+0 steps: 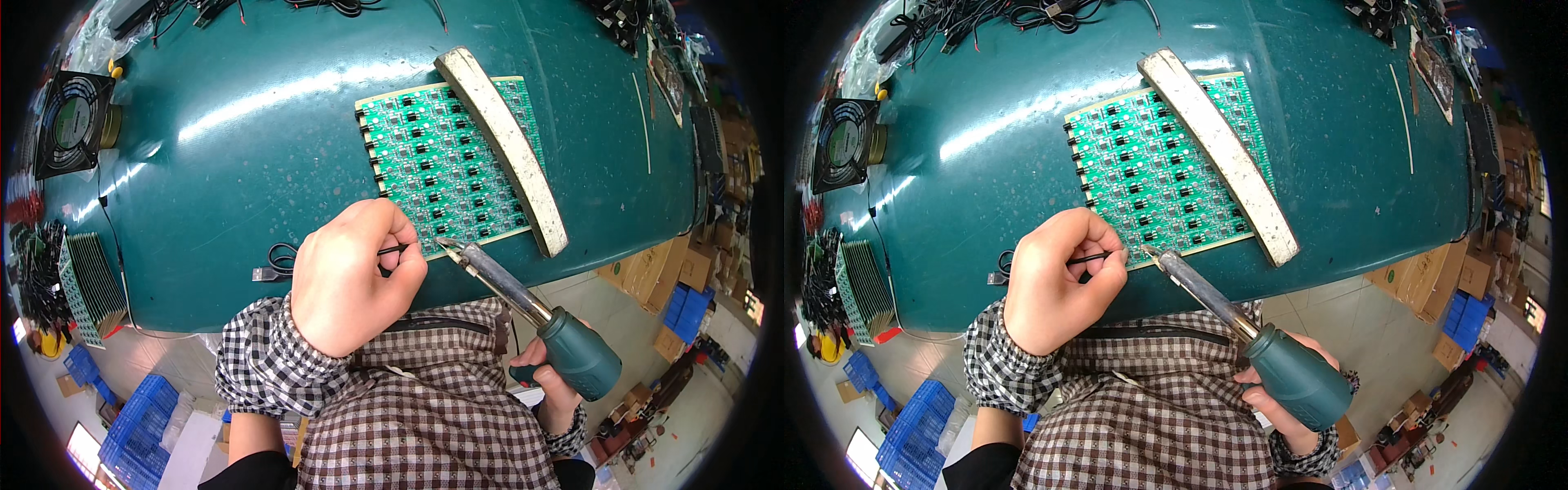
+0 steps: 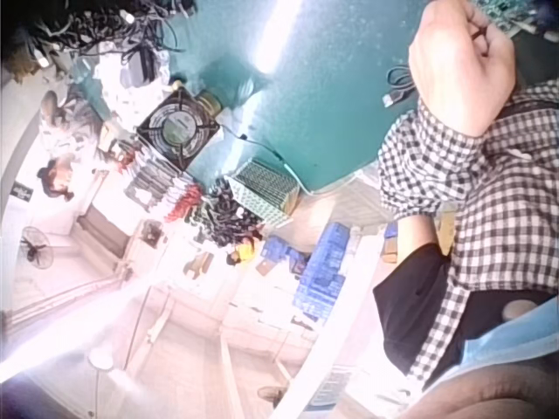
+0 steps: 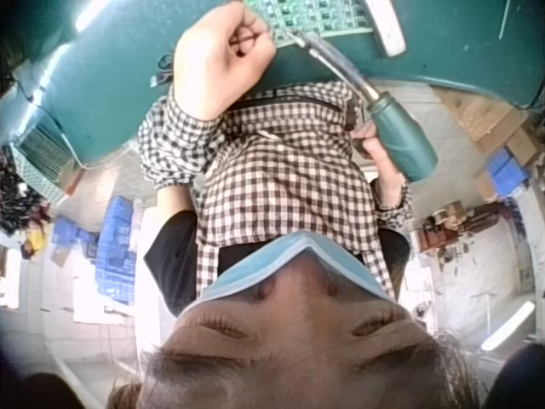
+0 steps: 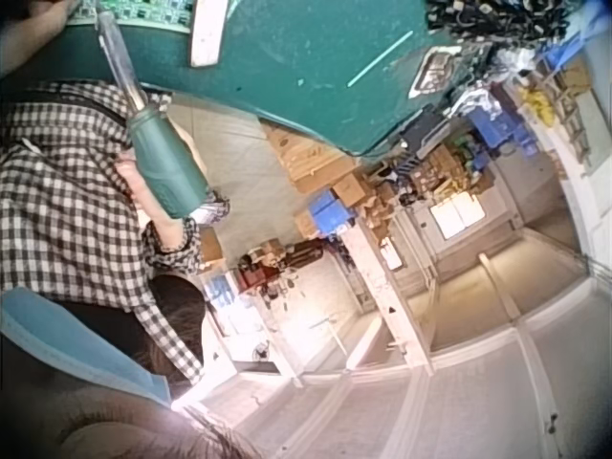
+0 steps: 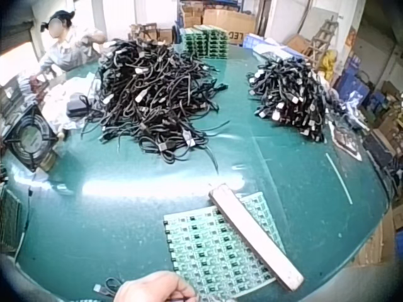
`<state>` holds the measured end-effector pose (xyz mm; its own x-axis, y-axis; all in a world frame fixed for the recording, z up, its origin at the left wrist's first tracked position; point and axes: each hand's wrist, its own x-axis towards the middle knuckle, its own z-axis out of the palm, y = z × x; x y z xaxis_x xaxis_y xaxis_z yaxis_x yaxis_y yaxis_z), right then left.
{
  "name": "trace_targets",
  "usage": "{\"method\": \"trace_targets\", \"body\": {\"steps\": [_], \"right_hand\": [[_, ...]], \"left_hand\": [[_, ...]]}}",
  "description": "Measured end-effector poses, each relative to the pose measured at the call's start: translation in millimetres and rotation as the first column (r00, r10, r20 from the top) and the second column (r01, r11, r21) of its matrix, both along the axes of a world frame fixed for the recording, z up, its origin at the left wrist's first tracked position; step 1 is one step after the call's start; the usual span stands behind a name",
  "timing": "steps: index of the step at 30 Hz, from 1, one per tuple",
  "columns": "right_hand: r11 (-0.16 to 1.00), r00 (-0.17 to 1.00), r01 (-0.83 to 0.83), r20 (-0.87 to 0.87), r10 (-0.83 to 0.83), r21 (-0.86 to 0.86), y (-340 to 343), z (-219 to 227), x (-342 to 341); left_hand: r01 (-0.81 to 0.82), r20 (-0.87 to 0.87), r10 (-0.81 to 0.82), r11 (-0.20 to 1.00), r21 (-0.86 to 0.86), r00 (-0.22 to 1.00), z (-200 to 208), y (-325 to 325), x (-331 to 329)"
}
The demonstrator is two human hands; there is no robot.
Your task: The person solders cables onto circuit boards using a soldering tool, stacks the completed boards aside, positions a new board with a wooden bar, and solders cables onto it.
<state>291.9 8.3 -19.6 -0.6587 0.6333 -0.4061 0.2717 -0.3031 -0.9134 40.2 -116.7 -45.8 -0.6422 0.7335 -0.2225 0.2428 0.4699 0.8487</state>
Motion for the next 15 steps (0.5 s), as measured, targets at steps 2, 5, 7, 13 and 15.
{"method": "trace_targets", "body": {"steps": [2, 5, 7, 13, 15], "right_hand": [[1.0, 1.0, -0.001, -0.01, 0.001, -0.007, 0.1, -1.1, 1.2], [0.997, 0.999, 0.041, -0.016, -0.042, -0.058, -1.0, 1.9, -1.4], [0.994, 0.998, 0.054, -0.008, -0.055, -0.093, -0.3, 1.9, 1.9], [0.988, 0.999, 0.045, 0.002, -0.045, -0.148, 5.3, -1.7, 11.4], [0.983, 0.998, 0.068, 0.012, -0.067, -0.173, 4.8, -1.4, 7.0]], "left_hand": [[-0.012, 0.009, 0.012, 1.0, -0.001, 1.0, 0.3, 1.0, 0.1], [-0.008, 0.006, 0.008, 1.0, -0.008, 1.0, 0.8, 0.6, -0.1], [0.012, 0.02, -0.013, 1.0, 0.028, 1.0, 0.0, -1.8, -0.6], [0.099, -0.186, -0.084, 0.992, 0.075, 0.979, 6.4, -9.9, 4.3], [0.099, -0.166, -0.089, 0.994, 0.055, 0.982, 5.2, -10.8, 5.2]]}}
